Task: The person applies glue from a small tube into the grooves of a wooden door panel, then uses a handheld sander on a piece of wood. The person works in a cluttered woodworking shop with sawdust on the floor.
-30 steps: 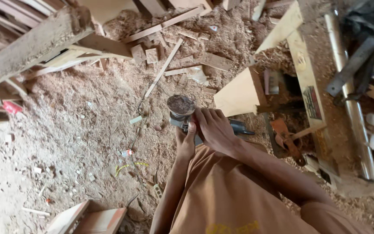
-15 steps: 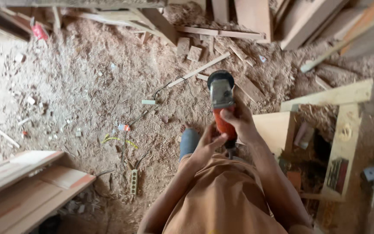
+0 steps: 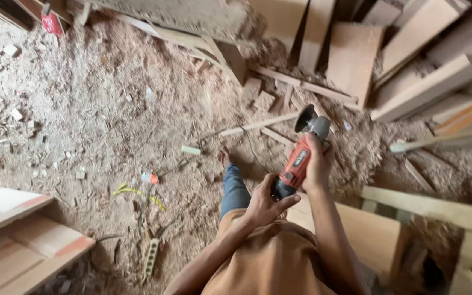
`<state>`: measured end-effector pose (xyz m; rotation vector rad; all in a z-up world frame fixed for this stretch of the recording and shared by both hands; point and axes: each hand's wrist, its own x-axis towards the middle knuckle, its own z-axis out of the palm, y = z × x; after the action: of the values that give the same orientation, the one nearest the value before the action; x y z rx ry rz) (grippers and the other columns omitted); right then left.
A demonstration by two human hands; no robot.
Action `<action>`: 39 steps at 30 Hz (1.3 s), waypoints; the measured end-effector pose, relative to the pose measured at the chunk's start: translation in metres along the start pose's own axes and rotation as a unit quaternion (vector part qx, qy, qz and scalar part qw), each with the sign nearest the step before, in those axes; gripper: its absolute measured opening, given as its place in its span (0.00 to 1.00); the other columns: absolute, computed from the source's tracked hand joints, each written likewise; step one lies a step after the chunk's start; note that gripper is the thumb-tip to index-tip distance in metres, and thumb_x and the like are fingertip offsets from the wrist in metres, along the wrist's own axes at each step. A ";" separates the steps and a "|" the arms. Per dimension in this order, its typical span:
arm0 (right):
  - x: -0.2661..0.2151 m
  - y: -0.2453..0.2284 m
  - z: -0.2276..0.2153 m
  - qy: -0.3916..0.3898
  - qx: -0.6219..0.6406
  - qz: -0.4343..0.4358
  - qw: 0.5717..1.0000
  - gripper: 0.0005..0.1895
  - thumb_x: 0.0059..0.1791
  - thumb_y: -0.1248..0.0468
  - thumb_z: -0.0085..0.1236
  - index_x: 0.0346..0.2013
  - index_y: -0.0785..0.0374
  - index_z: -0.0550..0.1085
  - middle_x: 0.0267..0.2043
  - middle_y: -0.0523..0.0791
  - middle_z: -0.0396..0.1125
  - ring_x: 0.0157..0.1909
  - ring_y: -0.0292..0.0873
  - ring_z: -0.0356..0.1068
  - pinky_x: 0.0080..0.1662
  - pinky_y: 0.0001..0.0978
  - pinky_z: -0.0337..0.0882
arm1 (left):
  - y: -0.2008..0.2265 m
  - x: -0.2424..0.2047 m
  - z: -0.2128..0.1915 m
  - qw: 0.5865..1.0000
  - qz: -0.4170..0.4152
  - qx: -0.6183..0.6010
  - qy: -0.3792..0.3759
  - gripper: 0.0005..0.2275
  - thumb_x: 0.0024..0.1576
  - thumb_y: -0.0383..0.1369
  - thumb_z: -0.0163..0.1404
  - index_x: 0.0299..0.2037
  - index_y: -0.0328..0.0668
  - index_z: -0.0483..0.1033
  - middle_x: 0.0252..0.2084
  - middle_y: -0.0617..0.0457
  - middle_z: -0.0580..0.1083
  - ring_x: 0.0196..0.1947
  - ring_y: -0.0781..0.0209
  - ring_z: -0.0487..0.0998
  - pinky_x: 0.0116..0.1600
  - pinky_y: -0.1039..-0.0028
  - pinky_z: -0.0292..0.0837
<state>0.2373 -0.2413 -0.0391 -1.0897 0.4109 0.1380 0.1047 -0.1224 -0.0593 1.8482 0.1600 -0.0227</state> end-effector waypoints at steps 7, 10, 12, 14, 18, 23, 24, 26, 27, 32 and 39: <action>0.106 0.033 0.144 -0.056 -0.009 0.097 0.994 0.21 0.50 0.46 0.55 0.43 0.60 0.69 0.32 0.47 0.68 0.29 0.42 0.72 0.29 0.39 0.76 | -0.076 0.102 -0.143 0.852 -0.293 -0.425 -0.085 0.16 0.60 0.29 0.55 0.58 0.37 0.72 0.46 0.48 0.79 0.43 0.56 0.81 0.52 0.65 0.80; 0.133 0.049 0.198 -0.033 -0.045 0.080 0.995 0.24 0.52 0.43 0.53 0.44 0.62 0.70 0.31 0.46 0.68 0.28 0.41 0.71 0.29 0.37 0.75 | -0.092 0.140 -0.179 0.816 -0.335 -0.470 -0.026 0.09 0.60 0.25 0.55 0.49 0.35 0.76 0.41 0.49 0.79 0.39 0.58 0.81 0.48 0.65 0.80; 0.150 0.060 0.226 -0.026 -0.069 0.060 0.995 0.25 0.52 0.43 0.53 0.46 0.63 0.71 0.30 0.45 0.68 0.27 0.41 0.70 0.30 0.37 0.76 | -0.099 0.159 -0.199 0.792 -0.358 -0.494 0.016 0.06 0.58 0.23 0.56 0.44 0.39 0.77 0.38 0.50 0.79 0.38 0.59 0.82 0.47 0.65 0.81; 0.164 0.065 0.251 -0.011 -0.062 0.053 0.997 0.22 0.52 0.45 0.55 0.44 0.62 0.69 0.30 0.45 0.67 0.27 0.41 0.71 0.30 0.39 0.77 | -0.103 0.177 -0.216 0.795 -0.354 -0.491 0.040 0.07 0.57 0.22 0.56 0.43 0.40 0.77 0.38 0.51 0.80 0.38 0.59 0.81 0.45 0.66 0.79; 0.200 0.070 0.290 -0.043 -0.105 0.026 0.993 0.21 0.52 0.47 0.56 0.41 0.64 0.70 0.30 0.47 0.68 0.25 0.42 0.70 0.29 0.38 0.76 | -0.107 0.213 -0.233 0.813 -0.280 -0.506 0.070 0.09 0.56 0.18 0.59 0.43 0.36 0.74 0.38 0.48 0.80 0.39 0.58 0.82 0.48 0.67 0.81; 0.245 0.070 0.339 -0.071 -0.194 0.023 0.978 0.25 0.46 0.50 0.61 0.47 0.61 0.64 0.30 0.48 0.68 0.23 0.43 0.71 0.27 0.41 0.77 | -0.097 0.267 -0.248 0.845 -0.278 -0.457 0.016 0.20 0.54 0.21 0.55 0.57 0.34 0.67 0.43 0.44 0.78 0.38 0.58 0.81 0.44 0.68 0.80; 0.260 0.067 0.352 -0.061 -0.227 0.017 0.972 0.28 0.43 0.51 0.63 0.48 0.60 0.61 0.30 0.48 0.69 0.23 0.45 0.70 0.26 0.42 0.77 | -0.093 0.284 -0.248 0.853 -0.291 -0.434 0.007 0.23 0.53 0.22 0.55 0.60 0.34 0.66 0.46 0.44 0.78 0.40 0.58 0.81 0.45 0.67 0.81; 0.282 0.063 0.374 -0.106 -0.372 -0.072 0.919 0.32 0.45 0.50 0.66 0.54 0.63 0.64 0.36 0.47 0.73 0.34 0.42 0.76 0.37 0.40 0.78 | -0.085 0.309 -0.245 0.902 -0.283 -0.325 -0.025 0.27 0.54 0.26 0.58 0.64 0.32 0.62 0.49 0.38 0.77 0.40 0.55 0.81 0.47 0.66 0.80; 0.294 0.062 0.383 -0.125 -0.437 -0.116 0.883 0.34 0.46 0.49 0.67 0.57 0.65 0.65 0.40 0.46 0.75 0.40 0.41 0.78 0.42 0.39 0.79 | -0.083 0.326 -0.244 0.922 -0.279 -0.265 -0.042 0.29 0.54 0.28 0.59 0.66 0.32 0.61 0.50 0.35 0.77 0.41 0.54 0.80 0.48 0.65 0.80; 0.348 0.079 0.427 -0.173 -0.632 -0.026 0.755 0.38 0.45 0.50 0.62 0.65 0.58 0.59 0.53 0.53 0.70 0.46 0.53 0.74 0.45 0.54 0.77 | -0.079 0.423 -0.221 0.934 -0.158 -0.321 -0.008 0.42 0.51 0.32 0.61 0.69 0.25 0.43 0.53 0.33 0.72 0.48 0.47 0.80 0.54 0.61 0.79; 0.408 0.135 0.463 -0.245 -0.700 -0.064 0.668 0.43 0.43 0.51 0.67 0.68 0.52 0.58 0.54 0.55 0.69 0.52 0.60 0.70 0.48 0.59 0.75 | -0.117 0.515 -0.238 0.955 -0.106 -0.255 0.110 0.42 0.54 0.33 0.53 0.69 0.21 0.35 0.55 0.29 0.65 0.52 0.42 0.75 0.51 0.56 0.82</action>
<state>0.6883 0.1924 -0.1267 -2.5157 -0.4163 0.6873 0.5844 0.1877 -0.1553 1.3076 0.4745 0.0705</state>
